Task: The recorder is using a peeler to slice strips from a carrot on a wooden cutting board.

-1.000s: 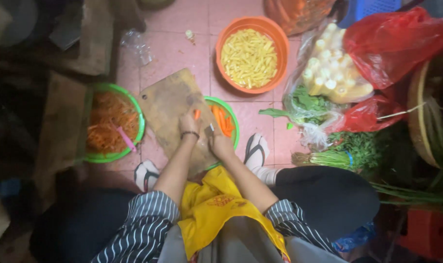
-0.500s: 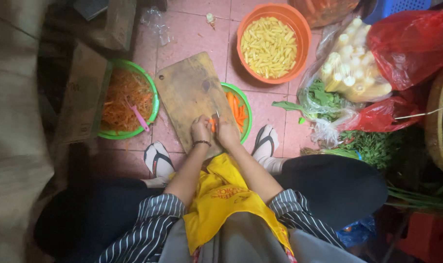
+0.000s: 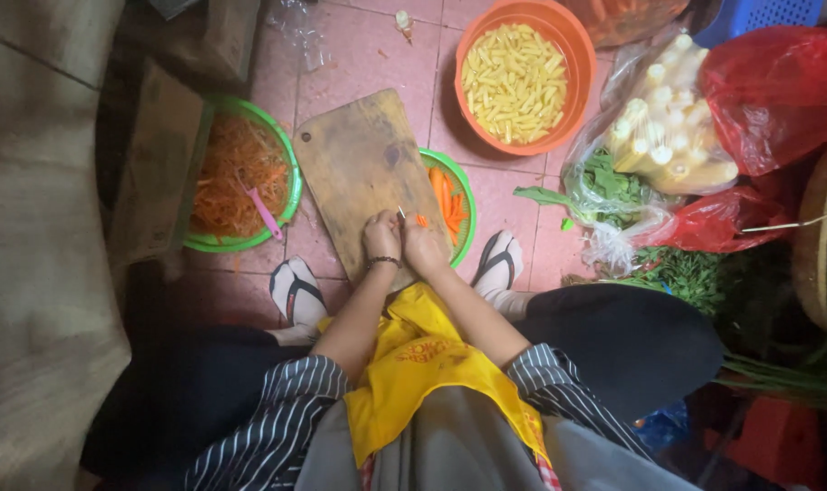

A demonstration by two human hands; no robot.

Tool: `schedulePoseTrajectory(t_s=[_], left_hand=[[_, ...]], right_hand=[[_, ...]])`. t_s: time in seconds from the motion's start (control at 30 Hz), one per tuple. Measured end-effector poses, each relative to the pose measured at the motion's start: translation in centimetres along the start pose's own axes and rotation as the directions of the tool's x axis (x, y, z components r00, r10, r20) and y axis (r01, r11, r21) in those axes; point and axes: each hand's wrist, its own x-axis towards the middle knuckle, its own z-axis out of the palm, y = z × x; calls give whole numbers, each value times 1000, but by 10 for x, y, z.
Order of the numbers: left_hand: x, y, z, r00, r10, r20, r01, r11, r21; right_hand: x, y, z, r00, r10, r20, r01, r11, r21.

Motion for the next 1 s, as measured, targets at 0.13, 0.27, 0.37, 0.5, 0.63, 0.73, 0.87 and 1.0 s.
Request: schedulePoseTrajectory(t_s=[0.13, 0.27, 0.37, 0.5, 0.63, 0.73, 0.87, 1.0], left_hand=[[0, -3, 1, 1000, -25, 15, 24, 996, 90], [-2, 20, -15, 997, -8, 77, -1, 993, 118], [-4, 39, -27, 991, 35, 129, -55, 986, 158], [-3, 37, -28, 984, 44, 171, -66, 990, 121], [-9, 10, -5, 994, 28, 106, -32, 999, 33], [-7, 9, 0, 999, 27, 47, -24, 997, -67], [-6, 10, 0, 997, -45, 57, 49, 997, -65], [-5, 9, 0, 997, -37, 74, 40, 998, -43]], right_hand=[[-2, -7, -10, 998, -33, -60, 31, 999, -31], [1, 23, 12, 995, 1, -101, 15, 986, 166], [-5, 36, 18, 994, 34, -102, -5, 962, 274], [-2, 32, 14, 987, 98, -127, -61, 960, 272], [-10, 30, 14, 988, 67, -141, -37, 979, 201], [-6, 20, -3, 992, 120, -31, -113, 977, 182], [-8, 20, -1, 996, 85, -1, -83, 986, 144], [-8, 15, -6, 999, 18, -44, -15, 997, 77]])
